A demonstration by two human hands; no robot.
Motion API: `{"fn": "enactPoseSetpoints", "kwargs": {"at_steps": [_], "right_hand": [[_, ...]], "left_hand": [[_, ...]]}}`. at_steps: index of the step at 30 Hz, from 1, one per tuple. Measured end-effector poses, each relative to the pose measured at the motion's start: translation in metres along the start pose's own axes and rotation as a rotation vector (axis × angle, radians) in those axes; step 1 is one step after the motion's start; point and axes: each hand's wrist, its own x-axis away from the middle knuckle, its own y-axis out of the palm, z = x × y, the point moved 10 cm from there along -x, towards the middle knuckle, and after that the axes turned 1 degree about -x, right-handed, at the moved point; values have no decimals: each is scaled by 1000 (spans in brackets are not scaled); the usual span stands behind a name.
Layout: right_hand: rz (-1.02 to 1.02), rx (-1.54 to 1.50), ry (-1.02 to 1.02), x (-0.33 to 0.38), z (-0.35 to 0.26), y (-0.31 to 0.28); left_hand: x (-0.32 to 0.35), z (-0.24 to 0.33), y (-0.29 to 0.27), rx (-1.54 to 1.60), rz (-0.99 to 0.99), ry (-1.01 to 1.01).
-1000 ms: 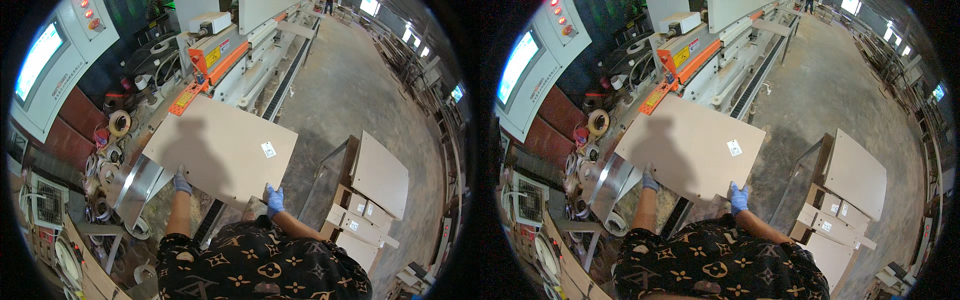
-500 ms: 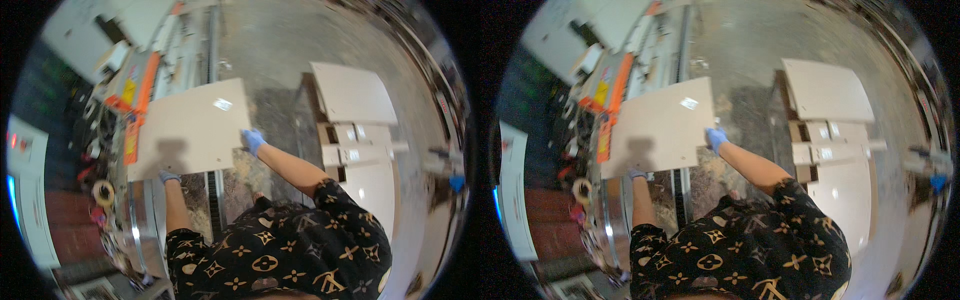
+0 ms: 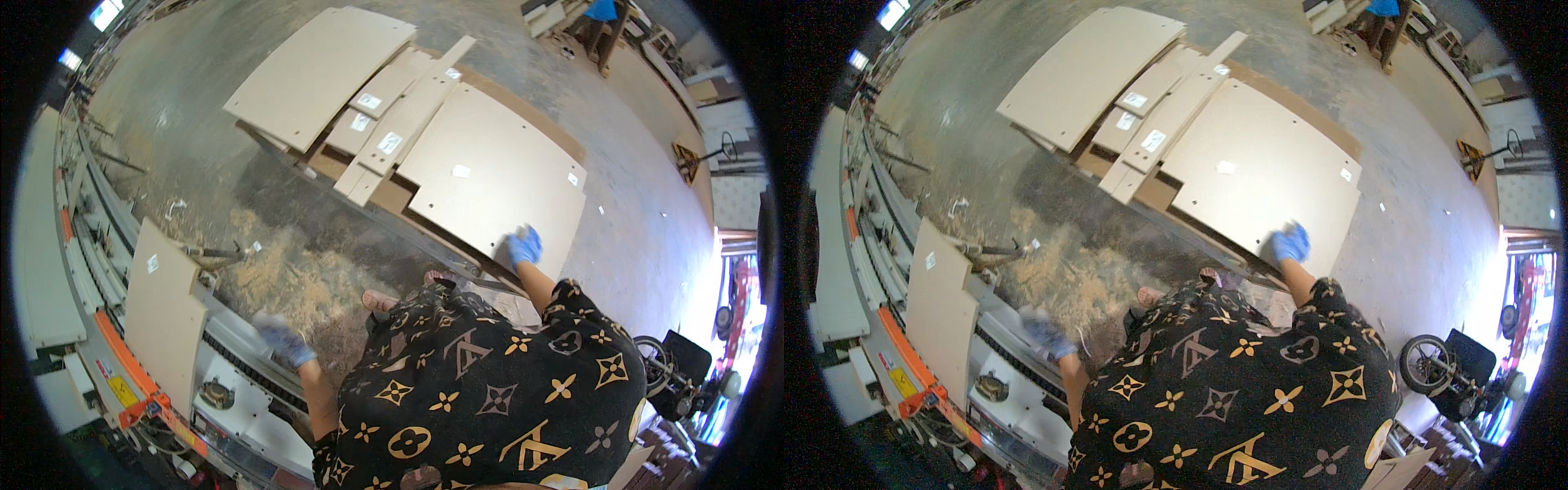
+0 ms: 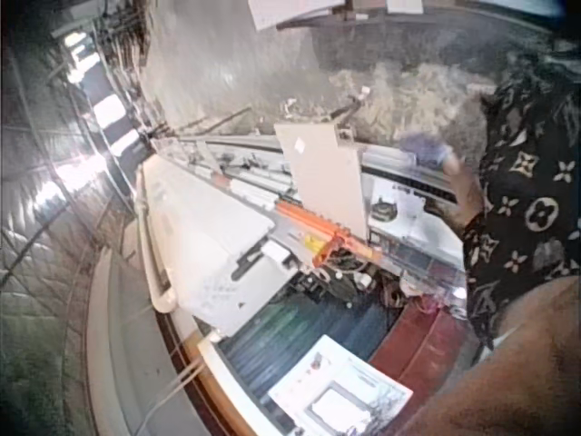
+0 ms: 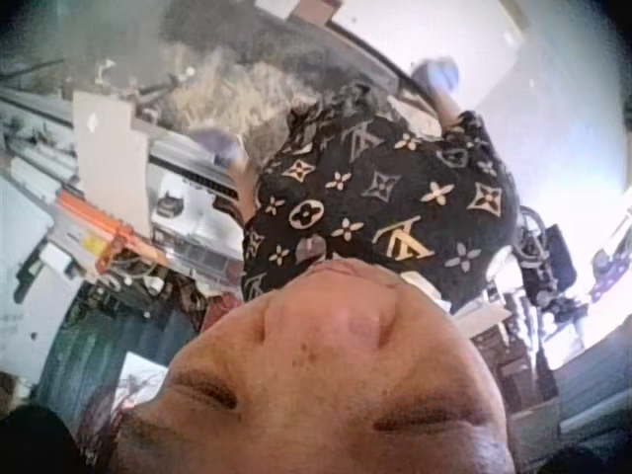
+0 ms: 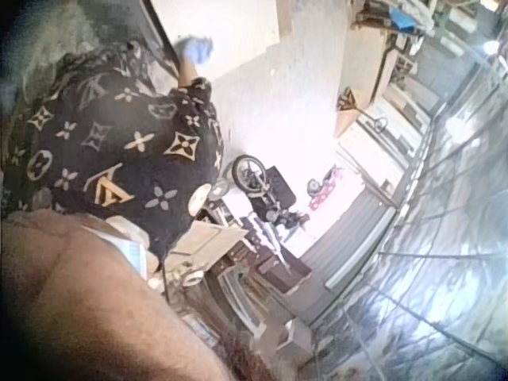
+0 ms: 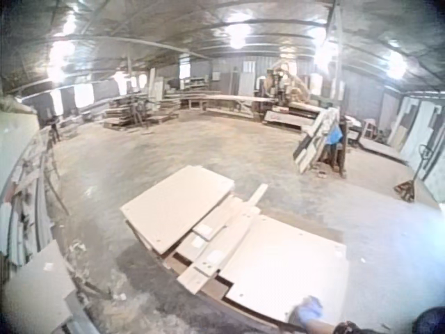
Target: The person repeatedly picks up flat wooden panels from a stack, places them onto a machine conveyor, and then removes them after processing to place them back onto the stack. The person handles the panels by hand while wearing blue gloves.
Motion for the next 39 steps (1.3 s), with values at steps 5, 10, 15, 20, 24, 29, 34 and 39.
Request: {"fn": "enactPoseSetpoints", "kwargs": {"at_steps": [5,10,15,20,24,29,34,39], "right_hand": [[85,-717,476,-18,180,21],[-34,-816,365,-43,201,41],[-88,-1024,357,-55,219,66],[22,-1050,402,-63,246,67],[-238,-1172,604,-47,263,56],[-322,-1279,373,-33,217,35],[-387,-1271,176,-35,83,50],[-689,-957,44,22,-86,88]], "left_hand": [[103,49,213,432,-705,-205],[163,82,340,292,-997,-606],[188,105,412,355,-975,-792],[217,101,410,454,-942,-922],[227,127,348,515,-986,-748],[219,154,245,615,-824,-641],[165,125,126,682,-466,-602],[139,57,-7,661,-113,-569]]}}
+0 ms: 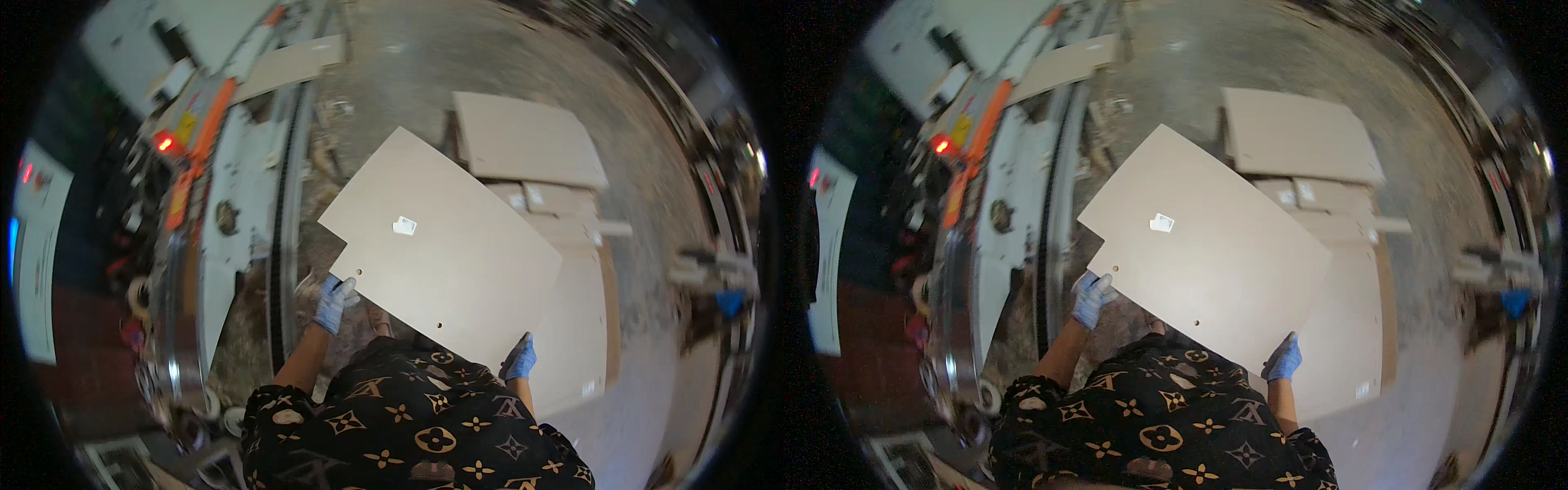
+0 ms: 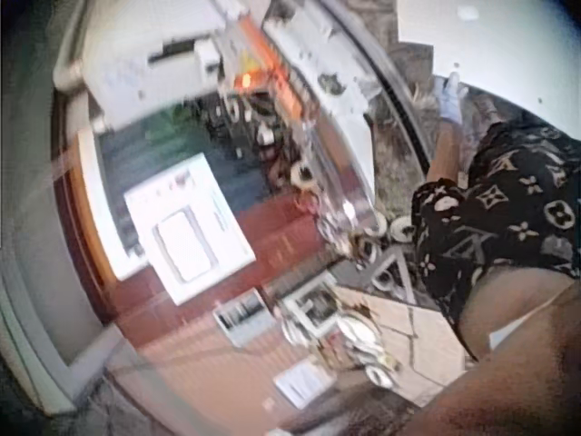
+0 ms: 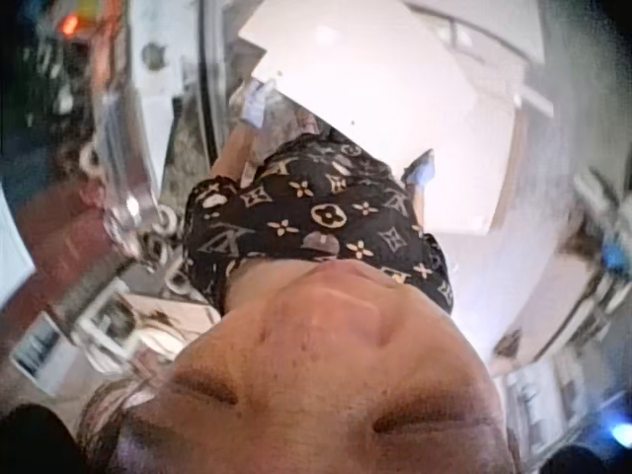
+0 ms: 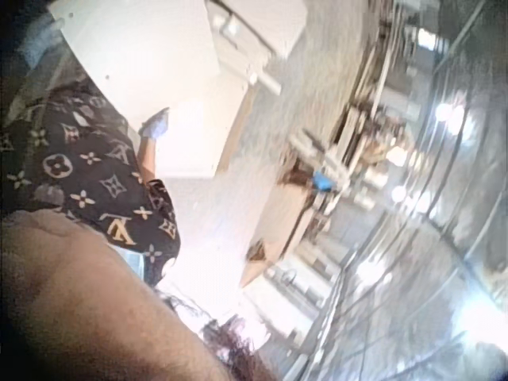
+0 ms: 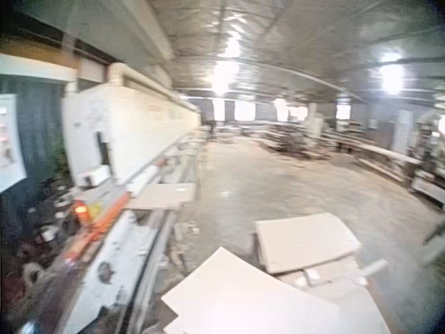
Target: The person repeatedly picks up flat wooden panels from a stack, places them onto a machine conveyor, and then removes them after processing to place them back onto the stack. The person handles the panels by hand while wearing blue gloves.
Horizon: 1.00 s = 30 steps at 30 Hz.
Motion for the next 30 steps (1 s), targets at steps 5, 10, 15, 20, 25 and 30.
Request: {"fn": "enactPoseSetpoints", "kwargs": {"at_steps": [5,10,15,20,25,30], "right_hand": [[-375,76,25,41,-14,186],[-652,38,-27,111,-11,329],[-862,-44,220,181,42,414],[-1076,43,212,240,75,472],[-1048,489,-112,268,81,492],[-1044,377,-165,274,72,504]], "left_hand": [[21,8,-158,238,352,103],[38,-14,-273,490,541,120],[37,-38,-359,638,896,86],[20,-15,-398,385,1060,169],[-5,-9,-423,489,1086,226],[-26,-17,-438,552,1064,265]]}}
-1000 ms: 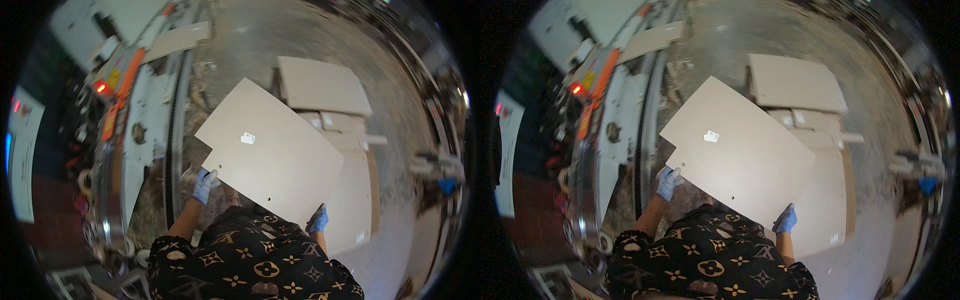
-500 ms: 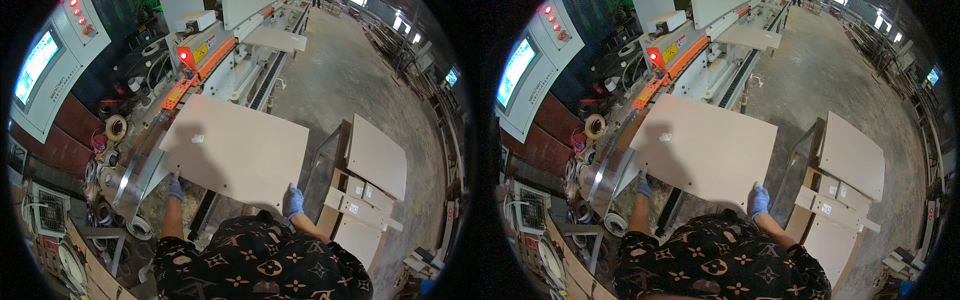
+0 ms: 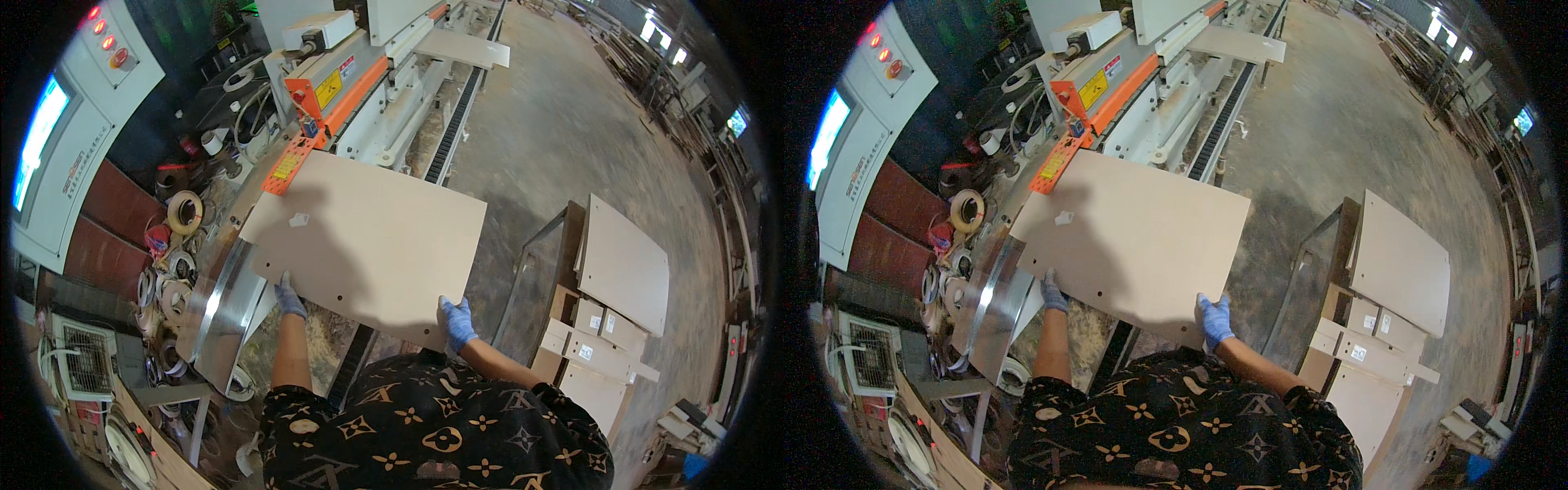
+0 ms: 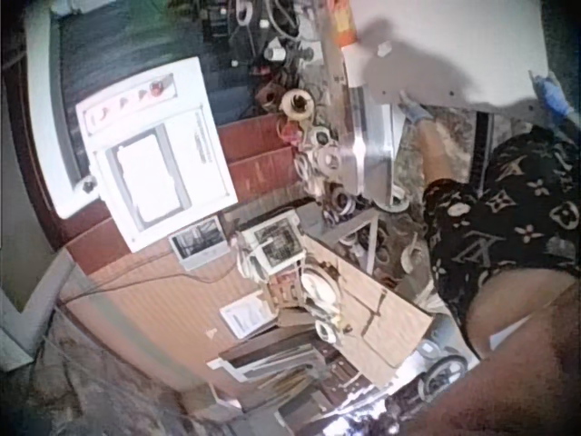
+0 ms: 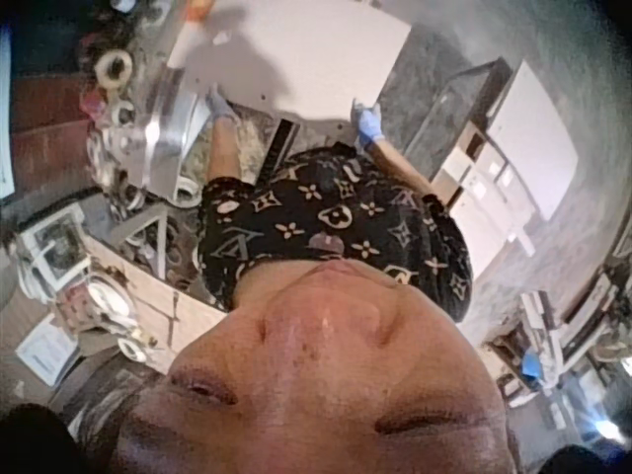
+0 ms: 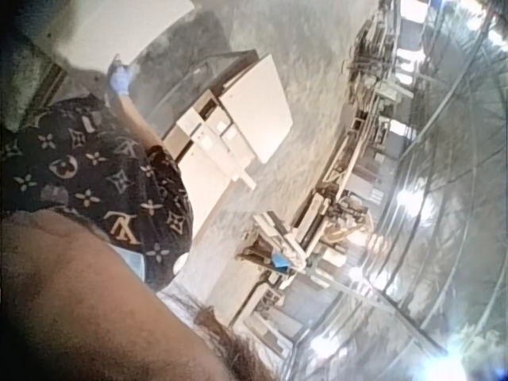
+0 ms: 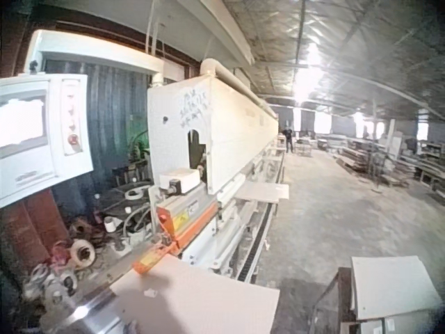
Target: The person repeatedly picks up flat wooden panels from a stack, places them onto a machine conveyor, and then removes them after processing to place them back onto the stack. The person handles the panels by hand while wearing blue gloves.
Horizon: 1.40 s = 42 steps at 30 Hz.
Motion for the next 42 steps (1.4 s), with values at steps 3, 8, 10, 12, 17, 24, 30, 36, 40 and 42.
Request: {"fn": "enactPoseSetpoints", "kwargs": {"at_steps": [3,8,10,12,17,24,30,36,40,42], "right_hand": [[-5,24,17,-8,-1,3],[16,-135,61,-23,-10,10],[27,-423,122,-36,-16,14],[59,-275,146,-59,-29,14],[-32,-20,79,-111,-62,18],[249,641,-232,5,-54,-184],[1476,694,691,321,70,-450],[1858,-175,810,526,227,-470],[1871,-392,451,527,285,-500],[1803,-650,308,522,316,-507]], "left_hand": [[-6,-2,8,58,-25,40],[-21,-12,30,167,22,-80],[-32,-16,65,261,-134,-196],[-33,-23,113,364,-367,-402],[-46,-16,184,121,-351,-497],[4,8,198,-213,-73,-44],[114,-82,245,-368,-726,485],[300,-171,245,-728,-1060,488],[393,-203,264,-731,-1408,727],[438,-208,257,-622,-1629,937]]}}
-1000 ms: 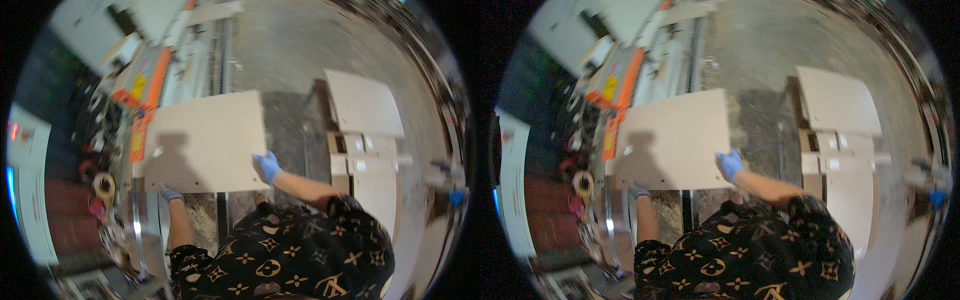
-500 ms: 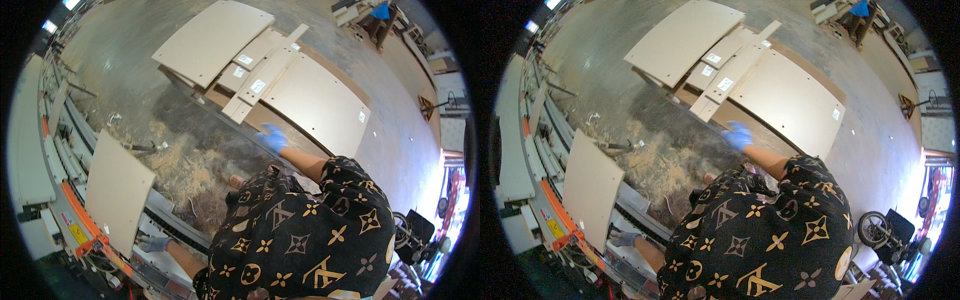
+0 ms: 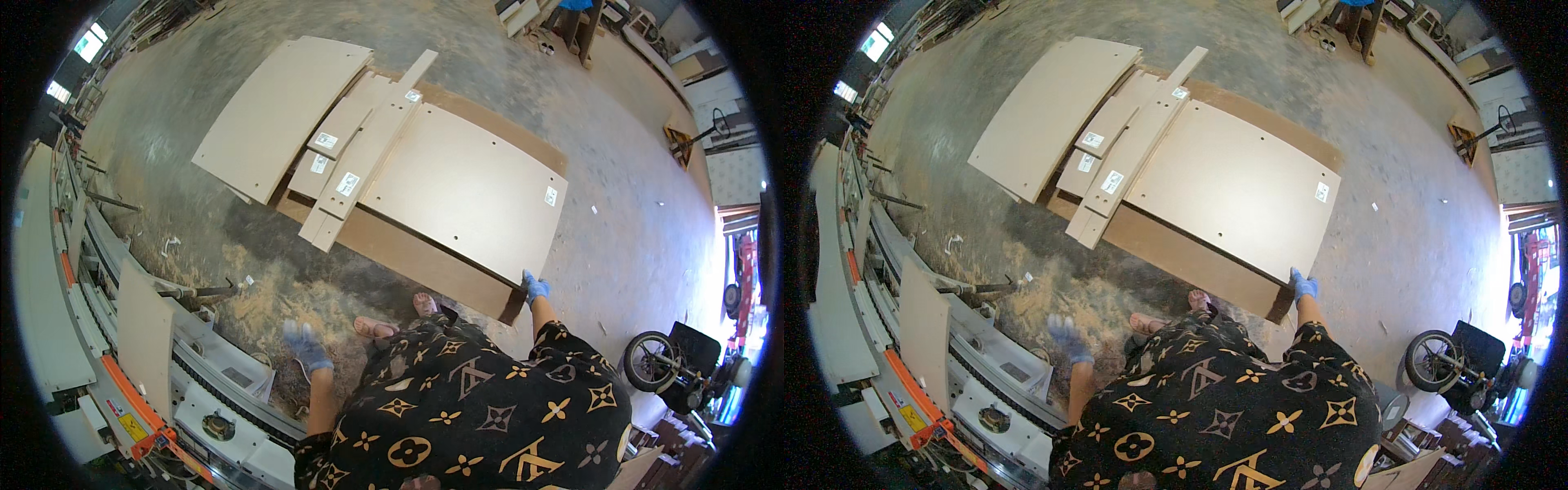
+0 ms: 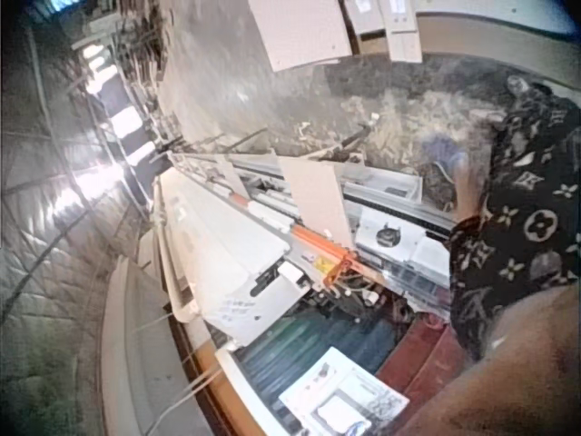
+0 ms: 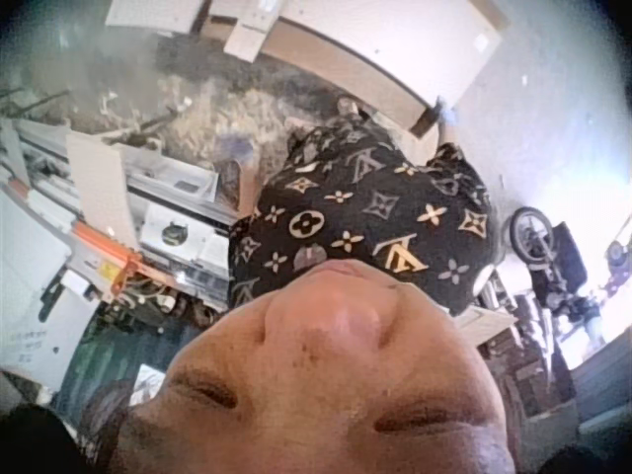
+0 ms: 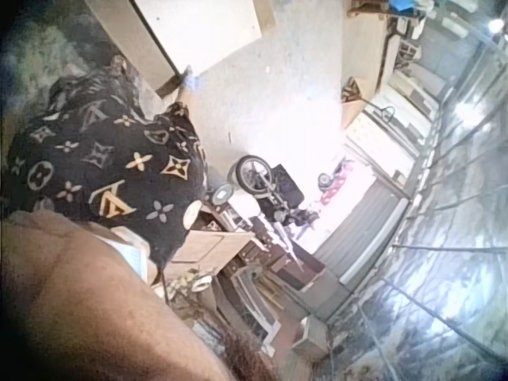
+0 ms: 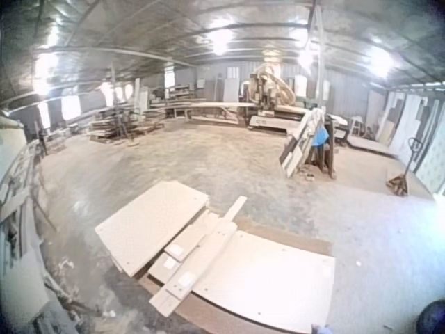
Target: The person repeatedly picks up flat wooden panels from a stack, places them onto a machine conveyor, and then removes them after processing to place them back onto the stack. The person handles the panels by hand while wearing blue gloves.
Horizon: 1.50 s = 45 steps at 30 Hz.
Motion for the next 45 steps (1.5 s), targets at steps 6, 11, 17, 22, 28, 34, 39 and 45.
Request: {"fn": "enactPoseSetpoints", "kwargs": {"at_steps": [6,11,17,22,28,34,39,45], "right_hand": [[-391,-60,-120,-7,24,12],[-419,48,100,0,102,-58],[-439,-72,84,-24,150,-129],[-212,-303,149,-41,92,-138],[-388,-377,-4,-15,10,-50],[-802,-152,-30,87,-53,129],[-1109,127,-142,225,-48,276],[-1417,309,-134,408,2,362]], "left_hand": [[39,24,155,579,-385,-819],[83,67,259,624,-662,-1122],[136,86,325,919,-711,-1510],[134,115,282,852,-771,-1247],[84,121,163,866,-473,-1044],[72,76,-12,913,45,-939],[141,13,-151,881,473,-951],[293,-58,-259,855,982,-1097]]}}
